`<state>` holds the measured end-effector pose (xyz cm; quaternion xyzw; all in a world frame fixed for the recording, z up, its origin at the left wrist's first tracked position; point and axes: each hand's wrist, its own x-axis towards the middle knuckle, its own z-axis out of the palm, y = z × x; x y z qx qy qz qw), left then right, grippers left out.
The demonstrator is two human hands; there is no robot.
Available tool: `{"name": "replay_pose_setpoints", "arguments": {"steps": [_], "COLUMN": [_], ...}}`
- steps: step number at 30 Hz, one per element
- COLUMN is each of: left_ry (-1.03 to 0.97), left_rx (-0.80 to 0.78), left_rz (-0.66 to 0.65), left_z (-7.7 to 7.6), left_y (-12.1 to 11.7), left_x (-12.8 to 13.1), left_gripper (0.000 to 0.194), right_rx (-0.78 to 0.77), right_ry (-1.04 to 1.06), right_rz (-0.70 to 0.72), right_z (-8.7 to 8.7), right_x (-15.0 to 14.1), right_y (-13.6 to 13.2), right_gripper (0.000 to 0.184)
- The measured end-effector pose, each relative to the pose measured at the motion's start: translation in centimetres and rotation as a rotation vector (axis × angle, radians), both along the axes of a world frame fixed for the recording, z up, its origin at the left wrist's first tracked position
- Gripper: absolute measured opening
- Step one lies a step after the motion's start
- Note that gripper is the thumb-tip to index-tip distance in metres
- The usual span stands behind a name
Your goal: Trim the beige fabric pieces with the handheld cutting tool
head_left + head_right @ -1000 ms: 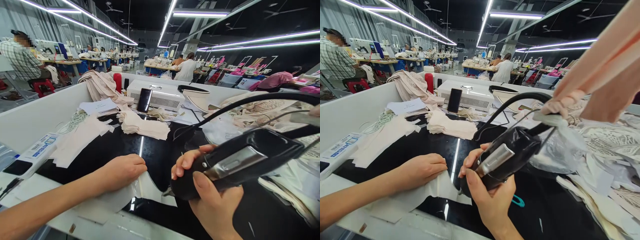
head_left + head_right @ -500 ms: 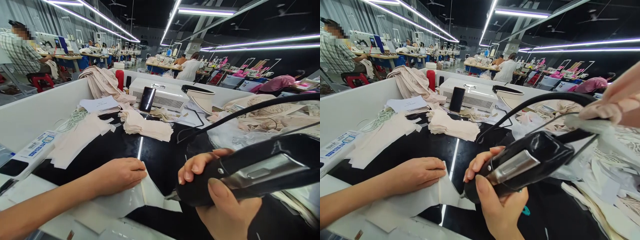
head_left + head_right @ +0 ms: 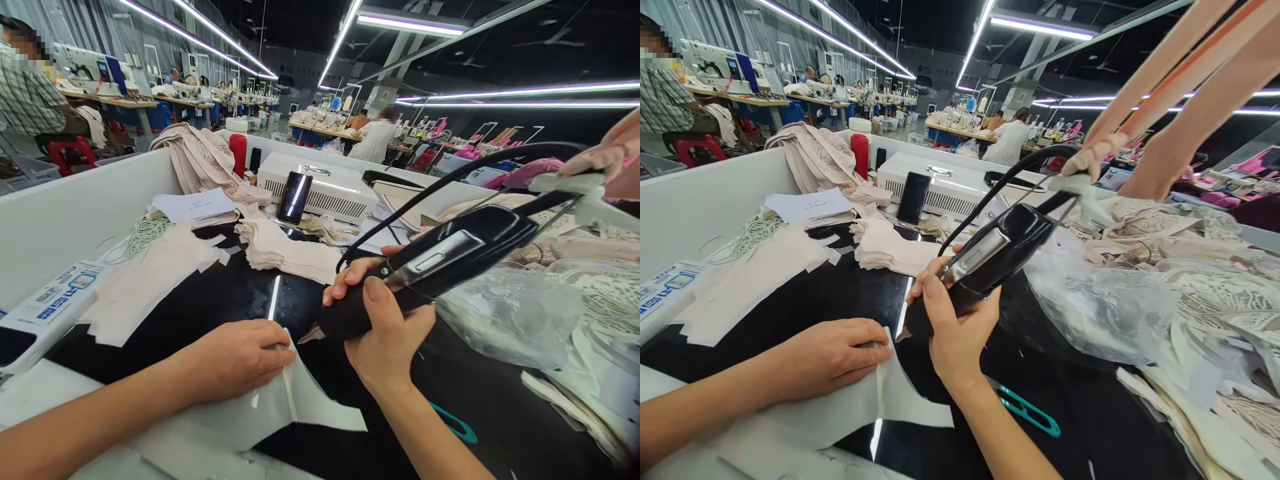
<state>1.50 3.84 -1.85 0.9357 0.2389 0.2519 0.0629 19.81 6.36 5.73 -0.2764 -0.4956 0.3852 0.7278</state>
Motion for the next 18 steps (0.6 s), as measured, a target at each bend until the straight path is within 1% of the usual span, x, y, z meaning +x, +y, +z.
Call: {"name": "replay_pose_setpoints", "arguments": {"steps": [6,12,18], "left_ry": [-0.005,-0.015,-0.006], "left_rx": [-0.003,0.010,-0.001], "left_rz": [-0.002,-0.005,-0.004], "left_z": [0.02,0.09,0.20], "left_y": [-0.02,0.00,-0.09], "left_x": [-0.01,0.01,-0.02], "left_gripper": [0.025,0.024,0.025], "right_rx": [-0.022,0.024,0.014], "right_ry": [-0.019,-0.024,-0.029], "right_rz": [0.009,0.024,0.027], "right_z": [-0.36,-0.68,-0.83], "right_x": [-0.34,-0.22,-0.17], "right_y": [-0.06,-0.29,-0.33], "right_gripper": [0.040,0.037,0.038]}}
